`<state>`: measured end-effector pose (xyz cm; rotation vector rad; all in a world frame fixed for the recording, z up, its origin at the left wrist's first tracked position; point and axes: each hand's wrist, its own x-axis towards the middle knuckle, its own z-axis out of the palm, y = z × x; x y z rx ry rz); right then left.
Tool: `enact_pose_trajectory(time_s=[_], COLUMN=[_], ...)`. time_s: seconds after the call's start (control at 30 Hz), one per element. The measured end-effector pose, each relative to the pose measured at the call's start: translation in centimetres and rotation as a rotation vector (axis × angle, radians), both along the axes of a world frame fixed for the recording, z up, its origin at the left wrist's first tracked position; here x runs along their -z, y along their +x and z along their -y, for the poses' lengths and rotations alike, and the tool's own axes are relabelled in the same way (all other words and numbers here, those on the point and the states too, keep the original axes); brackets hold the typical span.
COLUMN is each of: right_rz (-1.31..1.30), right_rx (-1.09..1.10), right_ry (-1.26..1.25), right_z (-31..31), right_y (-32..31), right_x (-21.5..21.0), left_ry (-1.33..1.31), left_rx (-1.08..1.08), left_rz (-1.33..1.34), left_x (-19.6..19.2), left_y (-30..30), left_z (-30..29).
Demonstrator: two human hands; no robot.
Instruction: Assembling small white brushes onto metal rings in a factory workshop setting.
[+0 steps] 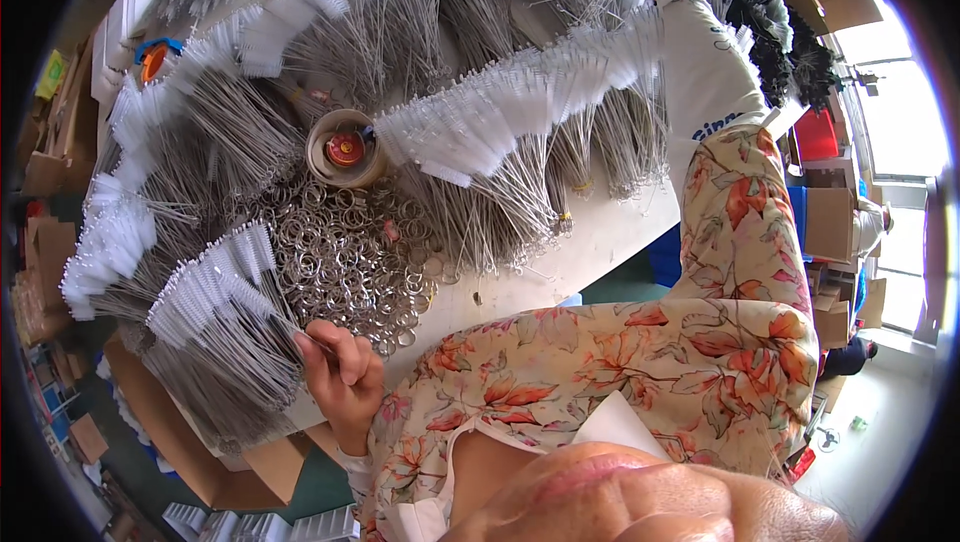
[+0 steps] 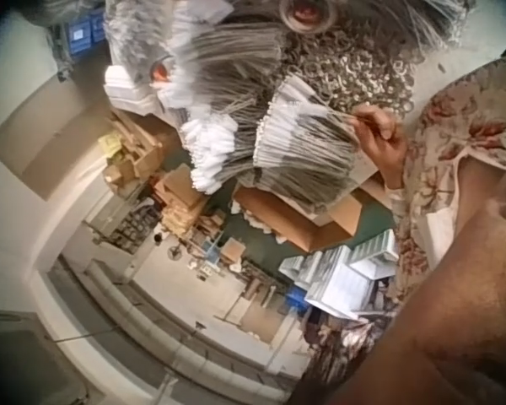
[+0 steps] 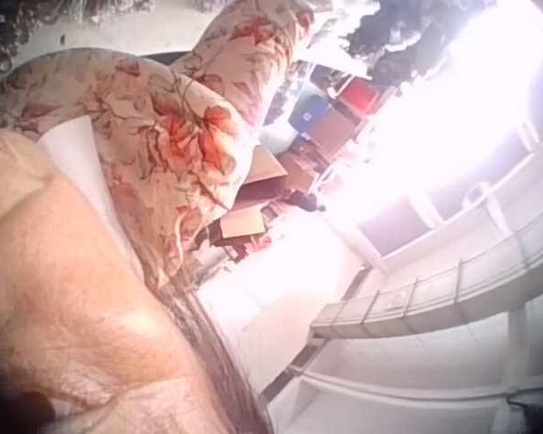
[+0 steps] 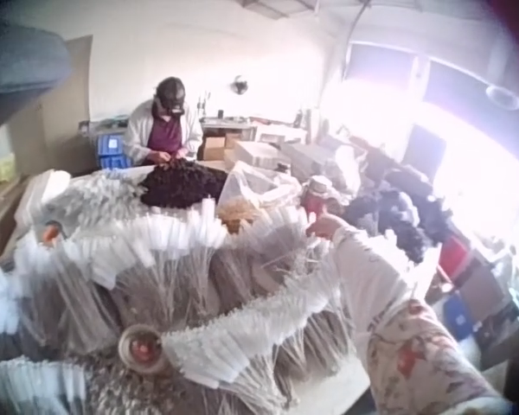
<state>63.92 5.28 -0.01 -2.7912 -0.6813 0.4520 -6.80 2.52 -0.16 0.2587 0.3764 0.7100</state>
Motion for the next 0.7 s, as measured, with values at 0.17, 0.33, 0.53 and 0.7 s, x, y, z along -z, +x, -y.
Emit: enact_pose_trajectory(time_s=[0.17,0.33,0.53,0.7], right_rz=[-0.203,0.192,0.083,-0.024], right_rx=[0.098,-0.025,-0.034,-0.106], right_ry=[0.155,-0.302,-0.042,0.175], right_z=[0.0,-2.7,-1.2,-8.7], right_y=[-0.9,5.9,7.5,-3.7], right_x=[-0.5,-0.5,-0.6,2.5], left_ry=[-0.044,-0.046,-0.032,-0.007], left_rx=[-0.032,0.023,0.093,0.023], left_rz=[-0.001,0.015,0.056,-0.022], left_x=[0.7,1.3,1.5,1.0], left_y=[-0.3,-0.1,0.2,-0.5], left_z=[0.3,0.4,0.6,1.0])
